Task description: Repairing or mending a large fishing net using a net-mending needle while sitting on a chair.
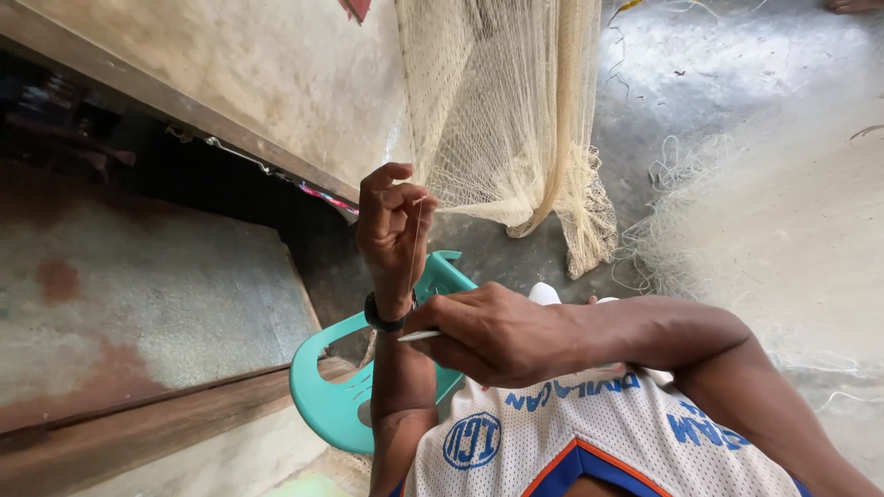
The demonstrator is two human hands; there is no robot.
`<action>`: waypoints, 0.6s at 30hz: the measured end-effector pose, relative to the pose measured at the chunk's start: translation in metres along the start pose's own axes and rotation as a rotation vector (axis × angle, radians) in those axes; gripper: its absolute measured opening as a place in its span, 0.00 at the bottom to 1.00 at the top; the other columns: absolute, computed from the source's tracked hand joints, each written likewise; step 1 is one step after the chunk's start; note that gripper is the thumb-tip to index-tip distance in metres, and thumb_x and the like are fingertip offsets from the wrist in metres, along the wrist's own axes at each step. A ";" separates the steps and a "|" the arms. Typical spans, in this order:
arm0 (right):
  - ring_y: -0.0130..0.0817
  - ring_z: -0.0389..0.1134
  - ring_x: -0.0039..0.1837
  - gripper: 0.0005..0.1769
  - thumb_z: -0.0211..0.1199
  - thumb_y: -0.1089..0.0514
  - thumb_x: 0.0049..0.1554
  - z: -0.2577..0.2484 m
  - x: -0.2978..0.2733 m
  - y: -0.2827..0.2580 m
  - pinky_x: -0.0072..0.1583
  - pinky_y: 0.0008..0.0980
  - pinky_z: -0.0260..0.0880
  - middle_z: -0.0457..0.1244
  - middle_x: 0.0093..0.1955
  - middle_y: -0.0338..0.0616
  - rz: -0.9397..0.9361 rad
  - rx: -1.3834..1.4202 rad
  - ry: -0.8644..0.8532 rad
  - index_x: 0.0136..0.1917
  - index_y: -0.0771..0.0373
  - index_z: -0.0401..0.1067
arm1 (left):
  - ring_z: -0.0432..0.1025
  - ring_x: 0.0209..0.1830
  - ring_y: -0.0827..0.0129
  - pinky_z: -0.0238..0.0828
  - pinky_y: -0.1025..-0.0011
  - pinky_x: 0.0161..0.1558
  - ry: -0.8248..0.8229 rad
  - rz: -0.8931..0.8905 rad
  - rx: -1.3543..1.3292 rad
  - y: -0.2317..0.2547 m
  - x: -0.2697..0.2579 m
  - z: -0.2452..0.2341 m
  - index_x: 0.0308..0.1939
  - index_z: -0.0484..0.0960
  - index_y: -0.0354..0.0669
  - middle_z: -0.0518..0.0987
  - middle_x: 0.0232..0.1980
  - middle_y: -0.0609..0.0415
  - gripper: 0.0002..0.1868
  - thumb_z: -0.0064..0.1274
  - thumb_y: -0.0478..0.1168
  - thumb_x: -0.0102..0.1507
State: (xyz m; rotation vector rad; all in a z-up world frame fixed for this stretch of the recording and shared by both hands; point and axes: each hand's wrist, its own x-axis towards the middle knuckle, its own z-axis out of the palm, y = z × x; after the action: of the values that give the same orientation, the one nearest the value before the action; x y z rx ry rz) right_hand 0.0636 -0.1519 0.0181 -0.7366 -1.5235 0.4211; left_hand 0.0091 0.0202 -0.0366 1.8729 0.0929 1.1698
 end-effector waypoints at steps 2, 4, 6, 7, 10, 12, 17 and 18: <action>0.54 0.68 0.32 0.16 0.50 0.63 0.66 -0.003 0.007 -0.008 0.32 0.43 0.72 0.56 0.35 0.53 0.001 -0.115 -0.073 0.62 0.78 0.65 | 0.71 0.40 0.72 0.72 0.72 0.41 0.002 -0.005 -0.034 -0.001 -0.005 -0.005 0.49 0.79 0.36 0.73 0.59 0.44 0.09 0.59 0.36 0.68; 0.50 0.68 0.33 0.18 0.48 0.64 0.64 -0.011 0.005 -0.014 0.33 0.43 0.73 0.57 0.36 0.56 -0.004 -0.091 -0.110 0.62 0.80 0.65 | 0.70 0.39 0.72 0.73 0.73 0.41 0.021 -0.002 -0.007 0.001 -0.003 -0.007 0.48 0.78 0.34 0.73 0.59 0.44 0.09 0.57 0.36 0.69; 0.47 0.69 0.33 0.19 0.45 0.66 0.63 -0.016 0.002 -0.016 0.34 0.44 0.74 0.58 0.38 0.59 -0.008 -0.069 -0.137 0.62 0.83 0.65 | 0.69 0.38 0.72 0.74 0.73 0.41 0.030 0.000 0.019 -0.001 -0.003 -0.010 0.48 0.78 0.32 0.73 0.59 0.43 0.09 0.55 0.36 0.70; 0.47 0.69 0.33 0.21 0.46 0.67 0.62 -0.017 -0.001 -0.017 0.33 0.43 0.74 0.58 0.39 0.57 0.013 -0.085 -0.137 0.65 0.81 0.65 | 0.69 0.39 0.73 0.74 0.73 0.41 0.029 0.002 -0.001 -0.003 -0.004 -0.011 0.47 0.78 0.32 0.72 0.59 0.43 0.09 0.55 0.37 0.70; 0.47 0.69 0.33 0.22 0.47 0.68 0.61 -0.016 -0.003 -0.016 0.32 0.42 0.74 0.60 0.39 0.57 0.024 -0.090 -0.128 0.67 0.80 0.65 | 0.69 0.43 0.75 0.72 0.73 0.45 0.009 -0.054 -0.030 0.000 -0.004 -0.012 0.53 0.77 0.36 0.72 0.62 0.46 0.10 0.55 0.37 0.70; 0.47 0.69 0.33 0.22 0.47 0.69 0.61 -0.017 -0.002 -0.015 0.33 0.42 0.74 0.60 0.39 0.59 0.015 -0.089 -0.112 0.66 0.81 0.65 | 0.70 0.46 0.77 0.72 0.73 0.49 -0.017 -0.108 -0.049 -0.002 -0.003 -0.011 0.60 0.74 0.39 0.72 0.63 0.49 0.15 0.54 0.35 0.70; 0.51 0.72 0.34 0.19 0.49 0.67 0.62 -0.026 -0.004 -0.010 0.34 0.42 0.75 0.61 0.41 0.58 0.053 -0.124 -0.081 0.64 0.77 0.68 | 0.62 0.36 0.79 0.58 0.81 0.36 0.167 -0.220 -0.250 -0.004 0.001 -0.016 0.50 0.67 0.42 0.75 0.49 0.48 0.08 0.46 0.30 0.68; 0.51 0.72 0.34 0.19 0.49 0.67 0.62 -0.026 -0.004 -0.010 0.34 0.42 0.75 0.61 0.41 0.58 0.045 -0.112 -0.092 0.64 0.77 0.68 | 0.62 0.36 0.79 0.58 0.81 0.36 0.179 -0.216 -0.237 -0.001 0.002 -0.018 0.50 0.67 0.42 0.75 0.49 0.48 0.08 0.46 0.30 0.68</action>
State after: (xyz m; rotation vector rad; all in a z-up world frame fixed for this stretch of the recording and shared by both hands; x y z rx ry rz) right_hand 0.0874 -0.1660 0.0242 -0.8502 -1.6296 0.4105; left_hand -0.0033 0.0336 -0.0336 1.5097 0.2391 1.1429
